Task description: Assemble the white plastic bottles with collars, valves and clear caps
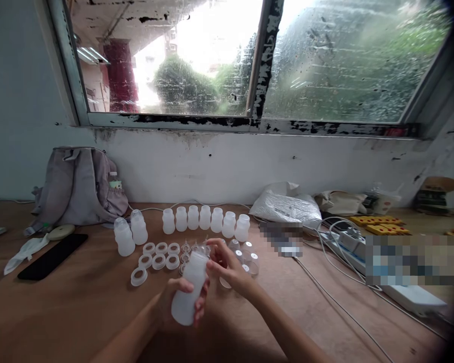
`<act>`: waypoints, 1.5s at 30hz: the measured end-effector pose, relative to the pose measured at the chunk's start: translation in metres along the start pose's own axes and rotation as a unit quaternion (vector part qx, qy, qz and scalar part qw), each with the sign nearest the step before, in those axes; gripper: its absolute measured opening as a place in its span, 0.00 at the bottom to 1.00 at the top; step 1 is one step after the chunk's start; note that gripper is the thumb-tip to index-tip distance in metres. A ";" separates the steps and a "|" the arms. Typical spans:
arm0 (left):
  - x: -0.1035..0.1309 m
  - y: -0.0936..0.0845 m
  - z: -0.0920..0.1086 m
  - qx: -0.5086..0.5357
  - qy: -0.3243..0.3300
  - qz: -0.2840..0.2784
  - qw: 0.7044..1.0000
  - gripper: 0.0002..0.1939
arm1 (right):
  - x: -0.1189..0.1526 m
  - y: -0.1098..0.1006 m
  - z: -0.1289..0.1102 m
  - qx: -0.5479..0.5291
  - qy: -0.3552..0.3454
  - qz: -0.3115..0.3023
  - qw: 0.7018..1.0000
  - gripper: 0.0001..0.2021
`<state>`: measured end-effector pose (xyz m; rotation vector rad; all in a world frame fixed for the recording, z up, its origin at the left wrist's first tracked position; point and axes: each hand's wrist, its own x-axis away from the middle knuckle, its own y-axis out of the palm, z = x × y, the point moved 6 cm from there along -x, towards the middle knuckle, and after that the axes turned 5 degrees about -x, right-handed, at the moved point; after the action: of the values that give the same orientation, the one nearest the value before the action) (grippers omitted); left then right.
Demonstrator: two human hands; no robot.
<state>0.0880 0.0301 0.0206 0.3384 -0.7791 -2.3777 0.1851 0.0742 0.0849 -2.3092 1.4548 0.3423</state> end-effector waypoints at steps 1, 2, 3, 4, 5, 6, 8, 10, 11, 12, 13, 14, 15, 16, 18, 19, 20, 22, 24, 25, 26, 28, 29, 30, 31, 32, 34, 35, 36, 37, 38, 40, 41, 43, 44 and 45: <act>0.001 0.000 0.002 -0.009 0.002 -0.008 1.000 0.16 | -0.001 -0.006 0.001 0.006 -0.004 0.025 1.000 0.16; 0.002 -0.002 0.004 -0.023 0.007 -0.007 1.000 0.18 | -0.001 -0.011 0.002 0.006 -0.007 0.049 0.999 0.14; 0.002 -0.004 0.005 -0.037 0.012 0.004 0.999 0.20 | -0.001 -0.015 0.003 -0.002 -0.007 0.068 0.998 0.12; 0.002 -0.007 0.005 -0.049 0.013 0.024 0.998 0.21 | -0.001 -0.016 0.004 -0.018 -0.003 0.080 0.997 0.11; 0.002 -0.010 0.003 -0.056 0.009 0.047 0.997 0.23 | -0.002 -0.017 0.006 -0.040 0.003 0.087 0.995 0.11; 0.001 -0.012 0.001 -0.062 0.001 0.067 0.996 0.24 | -0.002 -0.017 0.008 -0.064 0.013 0.092 0.994 0.12; -0.001 -0.014 -0.006 -0.080 -0.026 0.080 0.993 0.27 | -0.003 -0.016 0.014 -0.108 0.034 0.103 0.988 0.14; -0.002 -0.013 -0.011 -0.099 -0.042 0.076 0.991 0.28 | -0.003 -0.016 0.019 -0.145 0.049 0.113 0.982 0.15; -0.003 -0.013 -0.011 -0.105 -0.037 0.082 0.990 0.28 | -0.003 -0.017 0.021 -0.160 0.053 0.117 0.979 0.15; -0.003 -0.014 -0.010 -0.111 -0.028 0.091 0.989 0.28 | -0.003 -0.017 0.023 -0.172 0.056 0.120 0.976 0.14; -0.003 -0.014 -0.008 -0.121 -0.019 0.104 0.987 0.27 | -0.004 -0.018 0.024 -0.182 0.059 0.122 0.974 0.14; -0.003 -0.015 -0.006 -0.135 -0.006 0.122 0.983 0.25 | -0.004 -0.019 0.025 -0.189 0.062 0.124 0.972 0.14; -0.003 -0.015 -0.002 -0.156 0.011 0.140 0.978 0.24 | -0.005 -0.021 0.025 -0.194 0.061 0.130 0.970 0.14; -0.003 -0.015 0.003 -0.184 0.033 0.157 0.970 0.22 | -0.005 -0.023 0.025 -0.196 0.057 0.138 0.969 0.13; -0.003 -0.014 0.015 -0.253 0.095 0.194 0.943 0.21 | -0.005 -0.029 0.023 -0.186 0.037 0.163 0.968 0.13; -0.002 -0.014 0.021 -0.288 0.130 0.217 0.924 0.22 | -0.005 -0.032 0.021 -0.175 0.023 0.177 0.968 0.12; -0.001 -0.014 0.027 -0.321 0.160 0.239 0.902 0.25 | -0.004 -0.035 0.019 -0.159 0.010 0.191 0.969 0.12; 0.002 -0.013 0.034 -0.380 0.194 0.282 0.859 0.26 | -0.003 -0.039 0.017 -0.126 -0.009 0.208 0.970 0.11; 0.004 -0.012 0.038 -0.448 0.209 0.303 0.815 0.23 | -0.002 -0.041 0.016 -0.104 -0.017 0.217 0.970 0.11; 0.006 -0.010 0.040 -0.488 0.215 0.303 0.790 0.21 | -0.002 -0.041 0.016 -0.098 -0.018 0.220 0.970 0.11; 0.008 -0.007 0.042 -0.529 0.223 0.299 0.762 0.20 | -0.001 -0.042 0.016 -0.094 -0.018 0.222 0.970 0.11; 0.013 -0.002 0.048 -0.608 0.240 0.285 0.701 0.20 | -0.001 -0.043 0.018 -0.086 -0.015 0.227 0.970 0.11; 0.016 0.001 0.051 -0.645 0.248 0.276 0.668 0.21 | 0.000 -0.043 0.019 -0.080 -0.013 0.228 0.970 0.11; 0.020 0.004 0.054 -0.681 0.254 0.264 0.634 0.21 | 0.000 -0.044 0.020 -0.073 -0.010 0.230 0.970 0.11; 0.023 0.007 0.056 -0.714 0.259 0.249 0.600 0.21 | 0.000 -0.045 0.021 -0.066 -0.008 0.233 0.970 0.11; 0.028 0.010 0.057 -0.744 0.265 0.234 0.567 0.20 | 0.000 -0.046 0.022 -0.059 -0.006 0.236 0.970 0.11; 0.037 0.014 0.059 -0.786 0.280 0.207 0.511 0.19 | 0.000 -0.049 0.023 -0.049 -0.002 0.243 0.969 0.12; 0.041 0.016 0.059 -0.800 0.285 0.197 0.490 0.19 | 0.000 -0.051 0.024 -0.046 -0.001 0.246 0.968 0.12; 0.045 0.017 0.060 -0.812 0.288 0.189 0.472 0.19 | -0.001 -0.052 0.025 -0.045 0.002 0.250 0.967 0.12; 0.048 0.018 0.059 -0.821 0.287 0.186 0.457 0.19 | -0.001 -0.052 0.025 -0.044 0.004 0.252 0.967 0.12; 0.051 0.018 0.059 -0.830 0.283 0.184 0.444 0.19 | -0.001 -0.053 0.026 -0.042 0.006 0.253 0.967 0.13; 0.053 0.019 0.059 -0.845 0.275 0.186 0.419 0.19 | -0.002 -0.052 0.027 -0.035 0.009 0.253 0.967 0.13; 0.053 0.020 0.058 -0.851 0.276 0.189 0.405 0.18 | -0.002 -0.052 0.027 -0.029 0.009 0.253 0.967 0.13; 0.053 0.023 0.058 -0.861 0.289 0.189 0.375 0.17 | -0.002 -0.051 0.027 -0.015 0.010 0.254 0.967 0.14; 0.053 0.026 0.058 -0.865 0.296 0.185 0.360 0.16 | -0.002 -0.051 0.027 -0.007 0.009 0.255 0.967 0.14; 0.053 0.027 0.058 -0.870 0.301 0.183 0.346 0.16 | -0.001 -0.051 0.026 0.002 0.006 0.258 0.966 0.14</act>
<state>0.0359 0.0060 0.0806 -0.0082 1.8307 -1.1568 0.2307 0.1065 0.0718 -1.8959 2.0498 0.4643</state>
